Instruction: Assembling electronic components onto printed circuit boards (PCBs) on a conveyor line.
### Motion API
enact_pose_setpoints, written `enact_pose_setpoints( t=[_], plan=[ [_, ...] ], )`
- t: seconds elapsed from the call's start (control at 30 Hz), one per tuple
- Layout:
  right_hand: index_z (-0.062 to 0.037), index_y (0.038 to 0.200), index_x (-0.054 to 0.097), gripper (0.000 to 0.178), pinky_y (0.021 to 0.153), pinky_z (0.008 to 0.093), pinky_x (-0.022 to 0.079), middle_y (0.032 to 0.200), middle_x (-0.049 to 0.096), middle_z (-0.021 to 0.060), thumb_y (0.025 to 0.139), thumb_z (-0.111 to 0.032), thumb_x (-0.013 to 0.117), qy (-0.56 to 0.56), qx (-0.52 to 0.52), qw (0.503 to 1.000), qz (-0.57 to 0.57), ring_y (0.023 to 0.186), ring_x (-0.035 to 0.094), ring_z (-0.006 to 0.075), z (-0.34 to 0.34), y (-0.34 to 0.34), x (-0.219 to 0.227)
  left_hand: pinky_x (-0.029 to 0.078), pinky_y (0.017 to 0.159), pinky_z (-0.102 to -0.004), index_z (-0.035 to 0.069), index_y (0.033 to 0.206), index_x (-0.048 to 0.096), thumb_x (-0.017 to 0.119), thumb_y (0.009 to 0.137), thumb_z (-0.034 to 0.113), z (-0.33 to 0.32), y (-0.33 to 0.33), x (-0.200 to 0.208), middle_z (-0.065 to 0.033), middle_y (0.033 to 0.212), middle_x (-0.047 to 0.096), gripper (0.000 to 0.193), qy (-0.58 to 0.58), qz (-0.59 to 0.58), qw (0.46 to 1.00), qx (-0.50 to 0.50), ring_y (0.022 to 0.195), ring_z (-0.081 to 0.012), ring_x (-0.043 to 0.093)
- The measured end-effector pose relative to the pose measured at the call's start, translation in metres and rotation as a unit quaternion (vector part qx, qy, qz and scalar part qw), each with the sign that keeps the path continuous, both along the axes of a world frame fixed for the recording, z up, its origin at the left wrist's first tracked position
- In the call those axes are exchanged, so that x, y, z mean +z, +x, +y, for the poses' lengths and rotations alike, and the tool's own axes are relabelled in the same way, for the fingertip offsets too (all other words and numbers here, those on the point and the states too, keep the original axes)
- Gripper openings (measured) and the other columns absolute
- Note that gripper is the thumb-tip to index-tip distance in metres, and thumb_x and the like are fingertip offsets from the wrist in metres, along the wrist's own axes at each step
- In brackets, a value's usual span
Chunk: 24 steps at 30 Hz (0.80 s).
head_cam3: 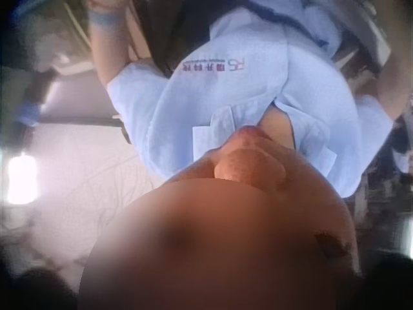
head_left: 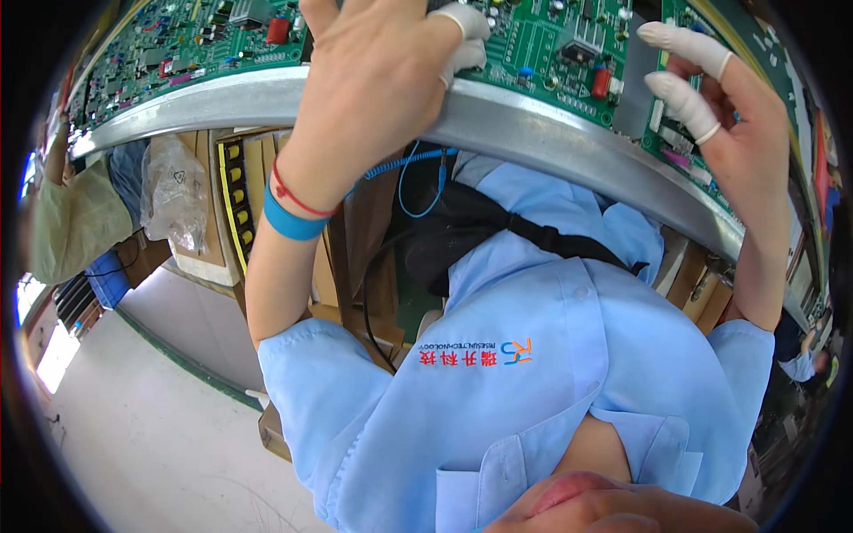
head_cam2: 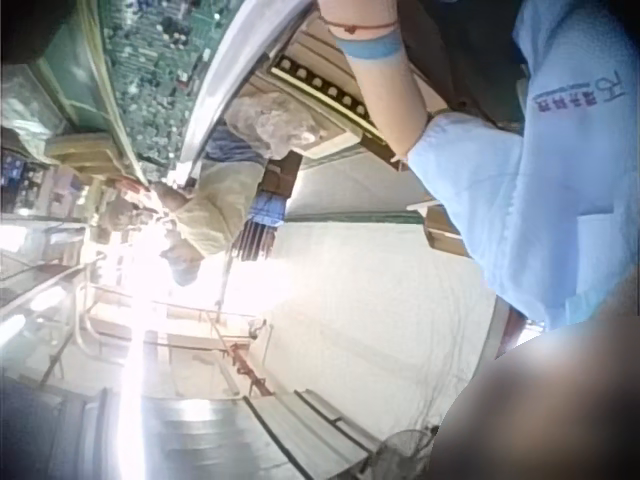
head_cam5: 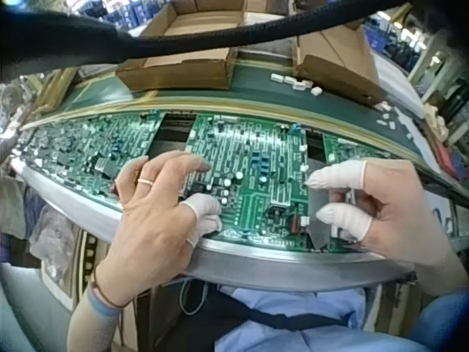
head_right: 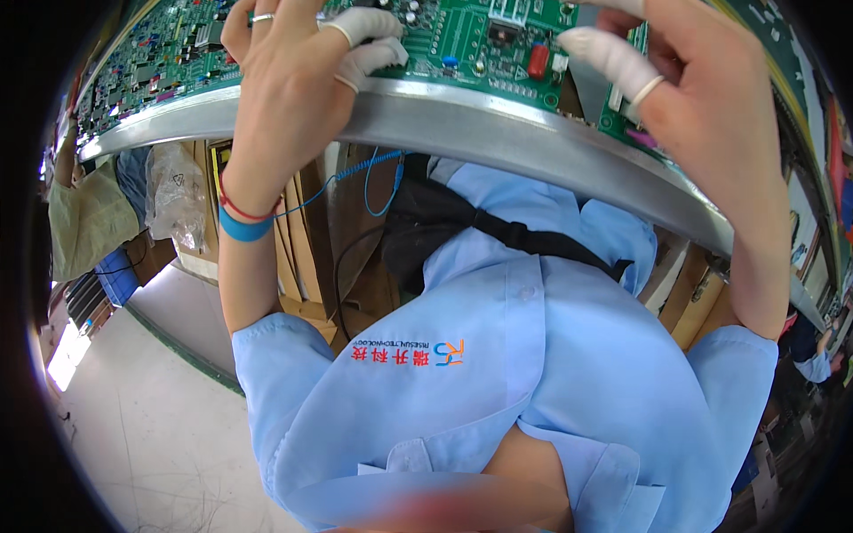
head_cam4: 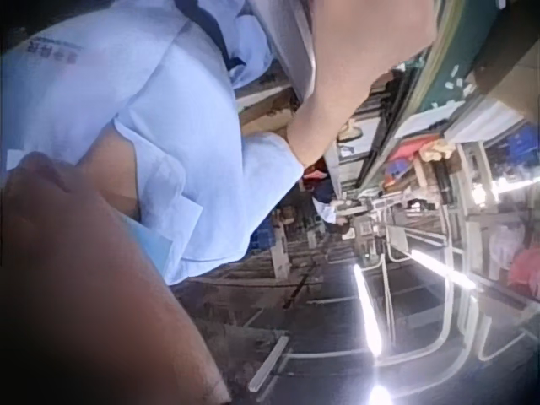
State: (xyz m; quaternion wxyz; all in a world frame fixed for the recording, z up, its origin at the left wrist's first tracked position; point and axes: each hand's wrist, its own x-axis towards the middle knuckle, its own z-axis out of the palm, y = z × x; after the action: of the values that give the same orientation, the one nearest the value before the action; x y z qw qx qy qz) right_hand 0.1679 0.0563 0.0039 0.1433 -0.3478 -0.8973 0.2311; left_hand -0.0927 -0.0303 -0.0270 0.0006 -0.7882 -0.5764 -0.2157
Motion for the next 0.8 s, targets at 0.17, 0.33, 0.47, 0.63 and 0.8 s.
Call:
enact_pose_setpoints(
  t=[0.17, 0.33, 0.47, 0.63, 0.8],
  plan=[
    [-0.0136, 0.121, 0.067, 0.031, 0.057, 0.018, 0.034, 0.086, 0.059, -0.0048, 0.09, -0.014, 0.067, -0.003, -0.02, 1.0, -0.023, 0.065, 0.04, 0.0022, 0.002, 0.021, -0.008, 0.024, 0.1, -0.0476, 0.004, 0.084, 0.067, 0.071, 0.072, 0.009, 0.0, 0.0, 0.001, -0.015, 0.118, 0.052, 0.013, -0.021, 0.014, 1.0, -0.006, 0.118, -0.0323, 0.045],
    [-0.0122, 0.123, 0.066, 0.031, 0.06, 0.0172, 0.036, 0.09, 0.059, -0.0039, 0.092, -0.016, 0.065, -0.013, -0.025, 0.999, -0.033, 0.068, 0.043, 0.0024, 0.003, 0.035, -0.007, 0.025, 0.1, -0.0471, 0.006, 0.083, 0.067, 0.071, 0.073, 0.012, 0.003, 0.004, 0.003, -0.0138, 0.118, 0.053, 0.012, -0.005, 0.058, 0.998, -0.01, 0.118, -0.0311, 0.046],
    [-0.0121, 0.123, 0.066, 0.031, 0.062, 0.0169, 0.037, 0.092, 0.06, -0.0031, 0.093, -0.016, 0.064, -0.016, -0.024, 0.999, -0.033, 0.071, 0.047, 0.0027, 0.002, 0.045, -0.006, 0.026, 0.099, -0.0467, 0.007, 0.083, 0.067, 0.07, 0.074, 0.013, 0.005, 0.008, 0.003, -0.0123, 0.118, 0.054, 0.012, 0.002, 0.058, 0.998, -0.022, 0.118, -0.0301, 0.047],
    [-0.0119, 0.123, 0.066, 0.03, 0.063, 0.0176, 0.039, 0.094, 0.064, -0.0018, 0.093, -0.015, 0.064, -0.05, -0.059, 0.996, -0.052, 0.073, 0.05, 0.0034, -0.007, 0.025, -0.01, 0.028, 0.1, -0.0446, 0.009, 0.085, 0.066, 0.07, 0.073, 0.014, -0.011, 0.0, 0.001, -0.0099, 0.116, 0.056, 0.014, -0.001, 0.091, 0.995, -0.028, 0.117, -0.0276, 0.048],
    [-0.0067, 0.122, 0.064, 0.028, 0.094, 0.0265, 0.047, 0.12, 0.066, 0.0081, 0.094, -0.01, 0.06, -0.037, -0.035, 0.998, -0.039, 0.107, 0.062, 0.0158, 0.013, 0.045, -0.017, 0.026, 0.103, -0.0445, 0.007, 0.086, 0.065, 0.064, 0.077, 0.016, -0.025, 0.004, 0.003, -0.0101, 0.12, 0.056, 0.013, 0.066, 0.285, 0.956, 0.027, 0.12, -0.0255, 0.047]
  ],
)
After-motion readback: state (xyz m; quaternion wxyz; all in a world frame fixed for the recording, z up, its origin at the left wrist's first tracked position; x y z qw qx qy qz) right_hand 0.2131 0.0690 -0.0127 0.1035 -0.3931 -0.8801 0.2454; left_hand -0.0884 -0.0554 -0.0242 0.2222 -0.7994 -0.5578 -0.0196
